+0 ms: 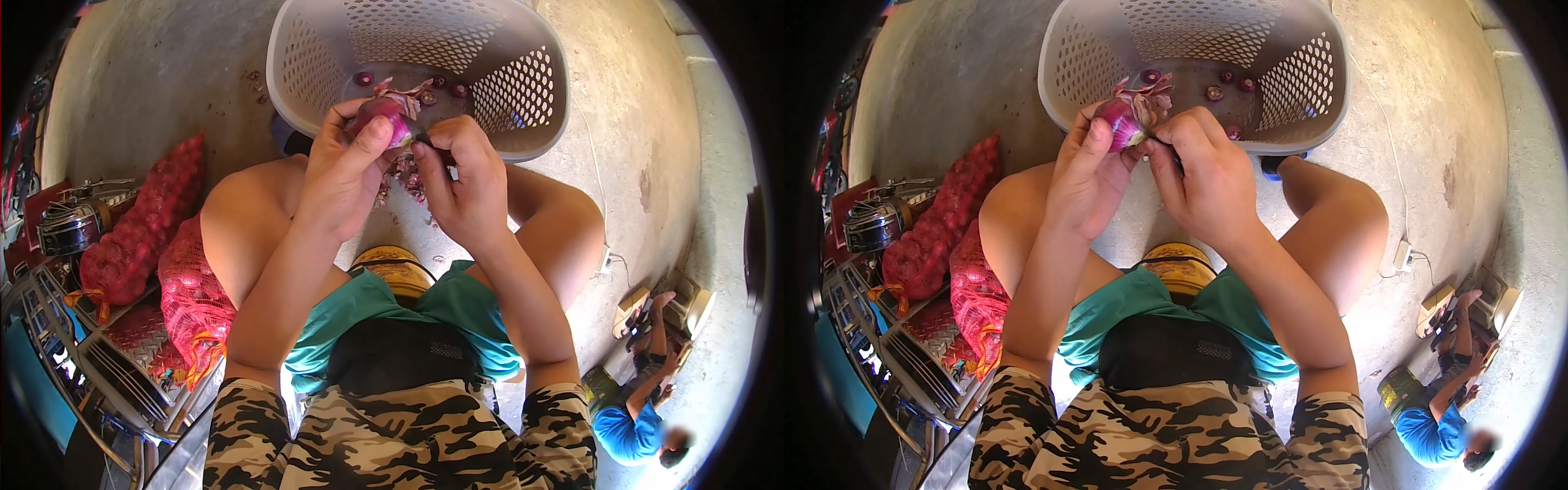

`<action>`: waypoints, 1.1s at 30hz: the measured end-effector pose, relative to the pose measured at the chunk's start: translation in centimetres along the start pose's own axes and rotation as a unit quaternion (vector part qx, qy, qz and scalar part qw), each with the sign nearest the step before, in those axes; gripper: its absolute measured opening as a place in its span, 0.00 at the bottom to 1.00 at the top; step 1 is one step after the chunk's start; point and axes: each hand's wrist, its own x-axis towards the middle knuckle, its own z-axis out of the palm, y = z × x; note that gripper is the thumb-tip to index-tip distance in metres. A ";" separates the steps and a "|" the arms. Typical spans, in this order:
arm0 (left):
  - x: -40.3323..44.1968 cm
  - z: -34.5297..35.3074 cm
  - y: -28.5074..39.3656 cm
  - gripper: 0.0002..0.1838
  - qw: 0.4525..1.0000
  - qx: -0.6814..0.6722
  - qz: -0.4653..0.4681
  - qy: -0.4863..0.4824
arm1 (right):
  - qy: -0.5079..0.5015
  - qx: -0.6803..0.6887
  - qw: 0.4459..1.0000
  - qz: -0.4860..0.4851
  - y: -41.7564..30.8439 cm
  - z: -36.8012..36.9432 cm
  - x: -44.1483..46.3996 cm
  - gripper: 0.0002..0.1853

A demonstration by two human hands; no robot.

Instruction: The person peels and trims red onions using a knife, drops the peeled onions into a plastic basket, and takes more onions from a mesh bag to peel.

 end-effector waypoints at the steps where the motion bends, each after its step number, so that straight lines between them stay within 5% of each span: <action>1: 0.0 0.0 0.1 0.17 1.000 0.003 -0.001 -0.001 | 0.001 -0.003 1.000 -0.001 0.0 0.1 0.0 0.08; 8: 0.1 0.6 0.3 0.21 0.999 -0.008 0.006 0.047 | 0.013 -0.062 0.998 0.008 -0.2 0.3 0.1 0.08; 16: -0.1 1.1 0.0 0.21 0.986 0.125 0.084 0.072 | 0.018 -0.088 0.995 0.038 -0.2 1.4 -0.1 0.07; 23: 0.4 0.3 0.3 0.19 0.987 0.118 0.039 0.098 | 0.016 0.061 0.992 0.110 0.5 2.1 -0.5 0.06; 30: 0.2 0.5 0.6 0.20 0.993 0.095 0.032 0.065 | 0.005 0.363 0.892 0.268 0.3 1.6 -0.3 0.05; 33: 0.1 0.8 0.4 0.21 0.991 0.111 0.051 0.060 | 0.022 0.354 0.892 0.280 0.1 1.0 -0.2 0.04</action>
